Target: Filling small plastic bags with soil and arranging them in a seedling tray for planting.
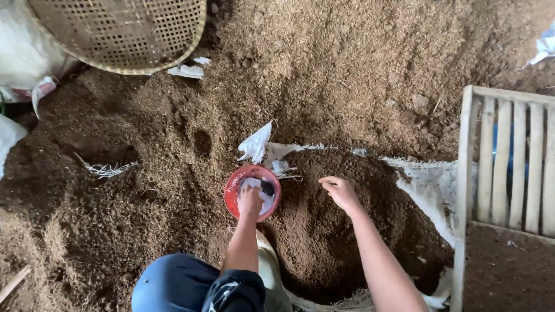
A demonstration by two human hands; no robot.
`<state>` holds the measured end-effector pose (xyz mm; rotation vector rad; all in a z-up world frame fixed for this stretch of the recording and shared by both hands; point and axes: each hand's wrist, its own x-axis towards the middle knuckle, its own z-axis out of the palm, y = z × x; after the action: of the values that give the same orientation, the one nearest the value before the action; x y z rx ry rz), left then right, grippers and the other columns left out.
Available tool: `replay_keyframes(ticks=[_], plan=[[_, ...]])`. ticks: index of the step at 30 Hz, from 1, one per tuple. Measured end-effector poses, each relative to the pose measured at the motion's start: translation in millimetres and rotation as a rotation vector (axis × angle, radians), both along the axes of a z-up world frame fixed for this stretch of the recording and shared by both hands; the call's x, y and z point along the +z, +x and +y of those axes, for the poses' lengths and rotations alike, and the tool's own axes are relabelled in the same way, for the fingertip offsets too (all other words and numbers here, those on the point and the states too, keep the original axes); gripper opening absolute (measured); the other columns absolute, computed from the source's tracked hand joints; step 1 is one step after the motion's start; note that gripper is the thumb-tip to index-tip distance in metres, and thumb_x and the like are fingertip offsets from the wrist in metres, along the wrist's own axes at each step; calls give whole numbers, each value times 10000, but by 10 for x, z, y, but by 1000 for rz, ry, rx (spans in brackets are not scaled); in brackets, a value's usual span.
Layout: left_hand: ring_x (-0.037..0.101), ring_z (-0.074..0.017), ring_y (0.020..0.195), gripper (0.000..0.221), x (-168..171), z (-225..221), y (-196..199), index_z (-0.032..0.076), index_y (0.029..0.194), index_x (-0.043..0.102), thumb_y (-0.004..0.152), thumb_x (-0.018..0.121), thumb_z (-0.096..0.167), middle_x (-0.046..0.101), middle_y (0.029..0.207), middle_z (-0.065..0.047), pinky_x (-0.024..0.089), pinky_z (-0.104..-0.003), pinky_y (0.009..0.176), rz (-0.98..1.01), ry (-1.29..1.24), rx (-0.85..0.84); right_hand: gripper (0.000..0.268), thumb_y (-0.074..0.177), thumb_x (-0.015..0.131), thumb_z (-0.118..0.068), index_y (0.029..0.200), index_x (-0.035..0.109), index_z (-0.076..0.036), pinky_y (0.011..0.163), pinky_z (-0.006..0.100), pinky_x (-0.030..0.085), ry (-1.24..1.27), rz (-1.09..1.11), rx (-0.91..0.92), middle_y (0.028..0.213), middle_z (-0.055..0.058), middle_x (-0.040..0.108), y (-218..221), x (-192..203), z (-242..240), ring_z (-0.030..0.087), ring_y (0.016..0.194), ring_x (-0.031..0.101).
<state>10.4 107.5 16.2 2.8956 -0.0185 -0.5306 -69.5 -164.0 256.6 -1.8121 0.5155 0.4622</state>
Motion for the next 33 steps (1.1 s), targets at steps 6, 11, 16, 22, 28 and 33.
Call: replay_keyframes(ticks=[6, 11, 16, 22, 28, 33], plan=[[599, -251, 956, 75, -327, 82, -53, 159, 839, 672, 782, 624, 171, 602, 905, -42, 541, -412, 735, -20, 21, -11, 261, 945, 474, -166, 1137, 591, -34, 895, 366, 482, 34, -69, -85, 1190, 209, 542, 285, -623, -200, 297, 1099, 553], [666, -256, 855, 107, 86, 98, -46, 176, 864, 659, 758, 671, 189, 666, 840, -45, 553, -396, 715, 10, -22, 68, 304, 943, 475, -166, 1176, 554, 13, 924, 379, 460, 64, -44, -52, 1235, 243, 505, 297, -329, -72, 316, 1110, 546], [674, -205, 859, 97, -40, 184, -30, 280, 838, 699, 787, 618, 271, 695, 825, 7, 544, -361, 742, 53, -3, 113, 316, 939, 471, -152, 1189, 540, 28, 933, 386, 453, 75, -19, -34, 1255, 253, 490, 230, -243, -15, 318, 1112, 546], [543, -255, 987, 98, -74, 215, -32, 220, 823, 706, 779, 638, 276, 553, 938, -16, 493, -411, 836, -49, -180, 217, 333, 934, 479, -172, 1192, 535, 31, 911, 376, 470, 43, -21, -3, 1229, 234, 516, 210, -344, -19, 299, 1084, 570], [626, -313, 875, 149, -170, 235, 28, 144, 773, 659, 704, 678, 274, 653, 778, -79, 499, -457, 767, -63, -588, 355, 335, 904, 530, -183, 1154, 563, 37, 872, 379, 500, -12, -32, 95, 1163, 240, 559, 111, -54, 266, 305, 1031, 602], [654, -123, 730, 272, 482, 171, -56, 175, 880, 655, 645, 775, 240, 703, 779, 1, 512, -277, 682, 27, -820, 460, 327, 832, 568, -198, 1101, 605, -17, 788, 342, 528, -30, -37, 283, 1057, 188, 634, 147, -378, 653, 263, 910, 654]])
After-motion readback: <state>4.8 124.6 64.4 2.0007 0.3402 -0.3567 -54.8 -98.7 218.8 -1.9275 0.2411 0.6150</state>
